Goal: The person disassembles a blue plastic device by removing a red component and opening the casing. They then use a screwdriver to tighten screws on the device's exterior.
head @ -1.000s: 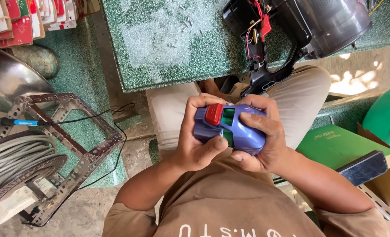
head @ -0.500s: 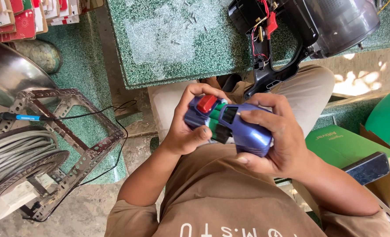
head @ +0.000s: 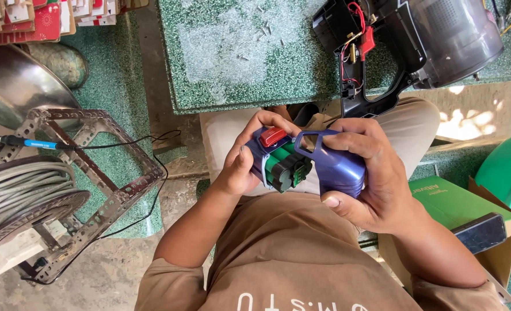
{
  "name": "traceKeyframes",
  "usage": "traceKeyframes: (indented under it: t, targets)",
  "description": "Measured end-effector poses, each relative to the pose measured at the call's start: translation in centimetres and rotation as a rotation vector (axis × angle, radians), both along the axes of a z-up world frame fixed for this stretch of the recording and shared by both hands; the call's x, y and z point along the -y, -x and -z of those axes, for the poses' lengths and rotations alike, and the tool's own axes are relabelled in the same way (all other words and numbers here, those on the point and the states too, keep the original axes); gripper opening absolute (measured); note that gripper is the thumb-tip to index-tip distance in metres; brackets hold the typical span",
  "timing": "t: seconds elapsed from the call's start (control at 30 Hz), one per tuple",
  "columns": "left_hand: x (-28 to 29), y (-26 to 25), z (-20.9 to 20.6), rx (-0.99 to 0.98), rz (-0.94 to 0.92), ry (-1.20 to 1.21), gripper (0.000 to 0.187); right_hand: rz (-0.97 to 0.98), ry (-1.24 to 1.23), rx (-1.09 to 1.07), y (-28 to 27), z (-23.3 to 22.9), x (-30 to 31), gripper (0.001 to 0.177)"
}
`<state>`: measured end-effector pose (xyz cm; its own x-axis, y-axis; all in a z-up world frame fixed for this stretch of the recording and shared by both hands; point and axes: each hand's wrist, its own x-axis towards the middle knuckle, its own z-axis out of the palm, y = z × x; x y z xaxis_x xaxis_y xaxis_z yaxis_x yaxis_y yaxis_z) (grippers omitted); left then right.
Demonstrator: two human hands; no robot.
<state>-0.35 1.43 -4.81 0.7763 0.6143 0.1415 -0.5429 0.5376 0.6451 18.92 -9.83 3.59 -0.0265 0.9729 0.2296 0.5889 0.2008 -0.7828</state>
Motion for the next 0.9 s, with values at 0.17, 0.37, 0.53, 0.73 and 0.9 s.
traceKeyframes:
  t: [0.17,0.37,0.53,0.73,0.9]
  targets:
    - [-0.6,0.5,-0.5,-0.030,0.001,-0.053,0.068,0.018,-0.017,-0.039,-0.2,0.7,-0.5,0.059]
    - [-3.7,0.7,-1.7,-0.194,-0.127,-0.399,0.062,0.138,-0.176,0.109,-1.0,1.3,-7.3,0.050]
    - [-7.8,-0.7,-1.7,-0.331,-0.339,-0.582,0.077,0.181,-0.172,0.359,-1.6,3.9,-14.9,0.059]
    - [-13.2,-2.3,-0.8,-0.609,-0.539,-0.553,0.072,0.211,-0.167,0.814,-2.9,8.2,-20.0,0.060]
    - [-15.3,-3.0,1.9,-0.582,-0.649,-0.570,0.060,0.144,-0.194,0.515,-3.4,6.0,-20.4,0.032]
